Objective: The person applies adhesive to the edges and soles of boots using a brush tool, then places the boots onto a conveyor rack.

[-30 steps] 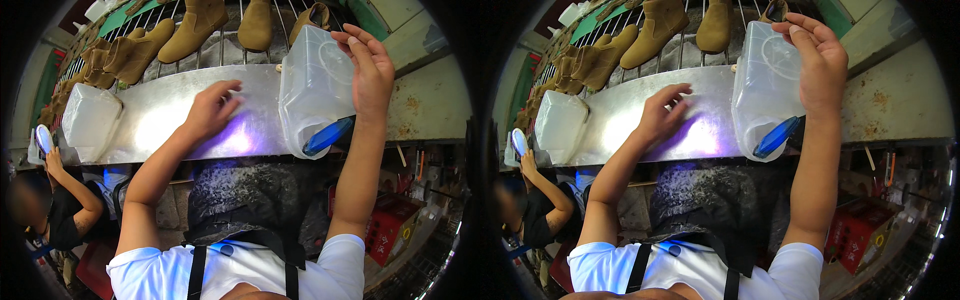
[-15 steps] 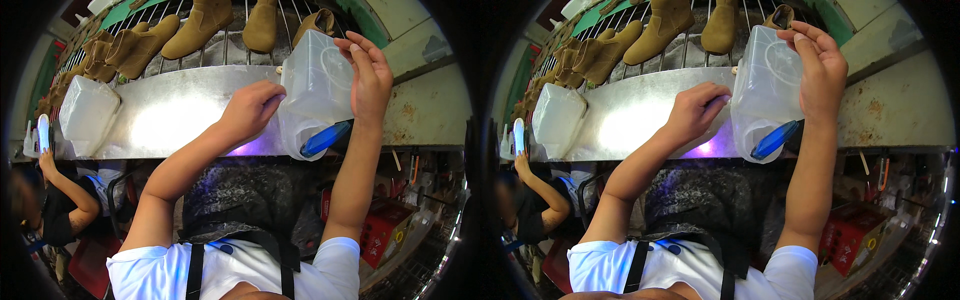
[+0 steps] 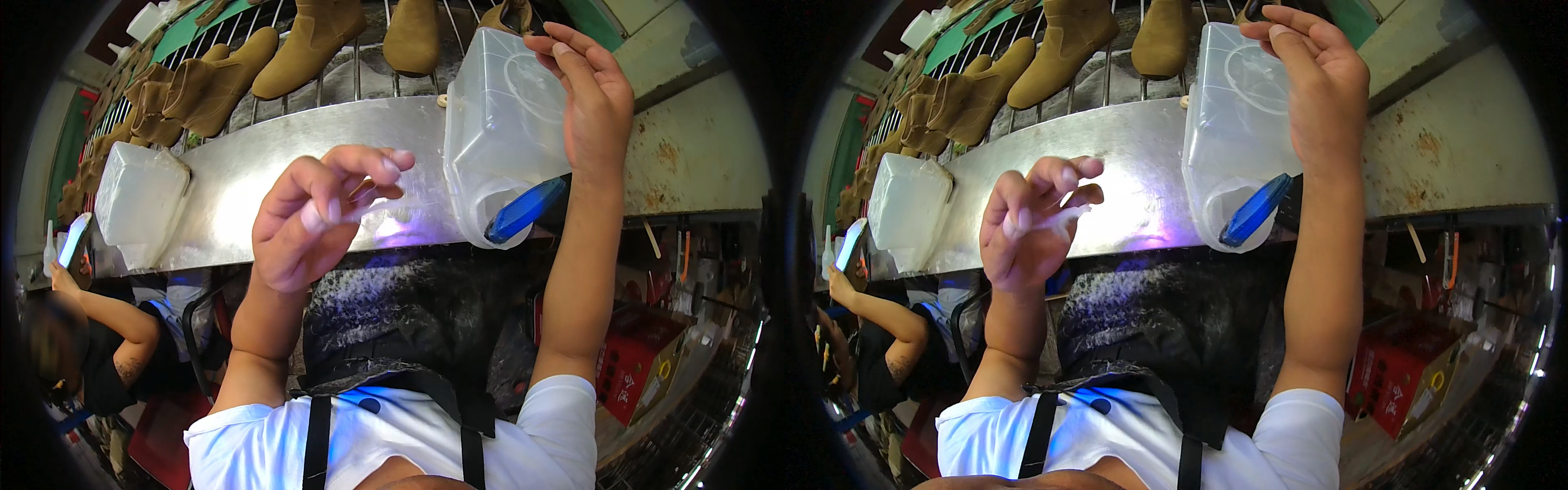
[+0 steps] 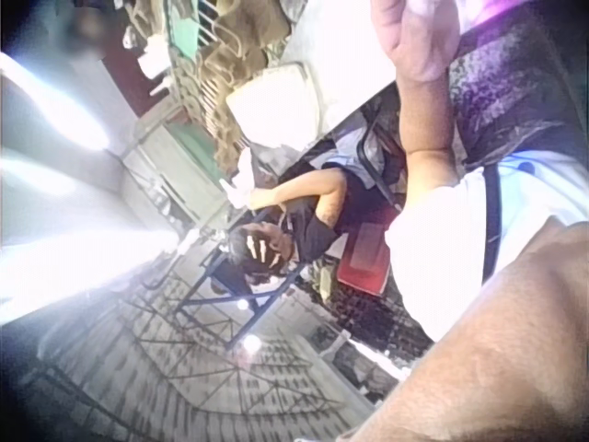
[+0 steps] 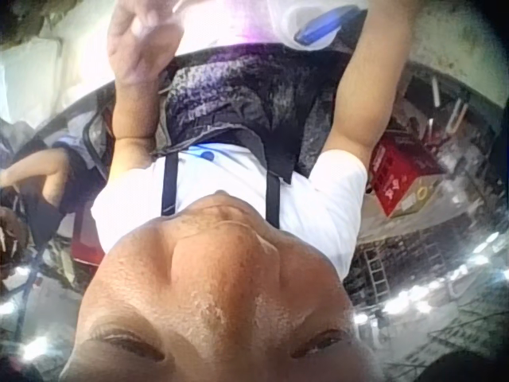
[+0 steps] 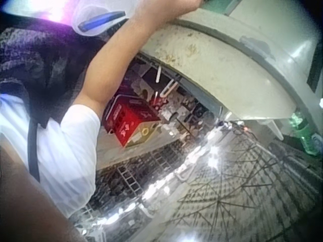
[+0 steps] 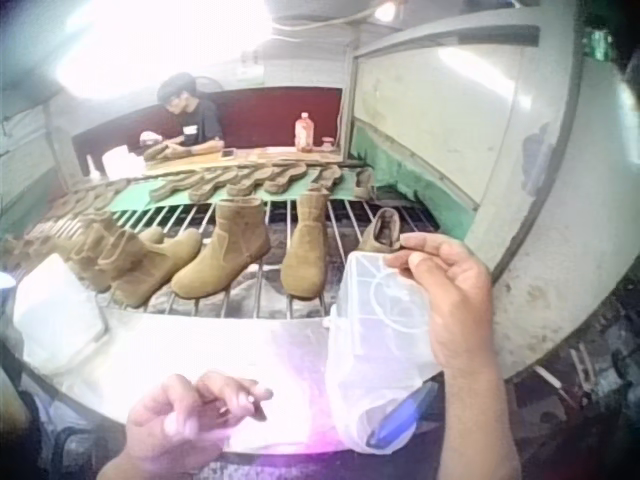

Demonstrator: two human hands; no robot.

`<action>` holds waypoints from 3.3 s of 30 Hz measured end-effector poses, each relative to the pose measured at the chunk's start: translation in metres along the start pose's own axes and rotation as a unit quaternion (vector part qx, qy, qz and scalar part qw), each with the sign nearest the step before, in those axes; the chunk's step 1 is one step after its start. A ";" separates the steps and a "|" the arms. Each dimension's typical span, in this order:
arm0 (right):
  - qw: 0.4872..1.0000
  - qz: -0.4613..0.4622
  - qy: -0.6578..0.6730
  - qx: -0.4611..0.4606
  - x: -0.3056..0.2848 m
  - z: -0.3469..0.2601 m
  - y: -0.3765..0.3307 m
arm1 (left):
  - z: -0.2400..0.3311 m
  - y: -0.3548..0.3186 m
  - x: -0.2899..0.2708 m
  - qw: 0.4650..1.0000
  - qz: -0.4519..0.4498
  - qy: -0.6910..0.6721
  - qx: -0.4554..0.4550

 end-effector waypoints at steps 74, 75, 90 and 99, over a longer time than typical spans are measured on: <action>0.999 0.038 0.004 0.008 0.002 -0.008 -0.001 | -0.068 -0.041 0.014 0.941 -0.014 0.218 -0.258; 0.999 0.035 0.010 0.014 0.004 -0.008 -0.001 | -0.051 -0.051 0.018 0.962 0.010 0.151 -0.228; 0.960 0.171 -0.091 -0.201 -0.036 -0.063 -0.038 | 0.016 -0.039 0.013 0.968 0.020 -0.212 -0.133; 0.974 -0.138 0.082 0.160 0.106 -0.026 -0.207 | -0.049 -0.059 -0.020 0.921 0.070 -0.303 -0.233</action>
Point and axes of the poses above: each hand's wrist, its own y-axis towards the middle knuckle, its own x-axis out of the palm, z = x × y, the point moved 9 cm from there along y, towards the middle knuckle, and after that the axes turned 9 degrees about -y, right-handed, at the moved point
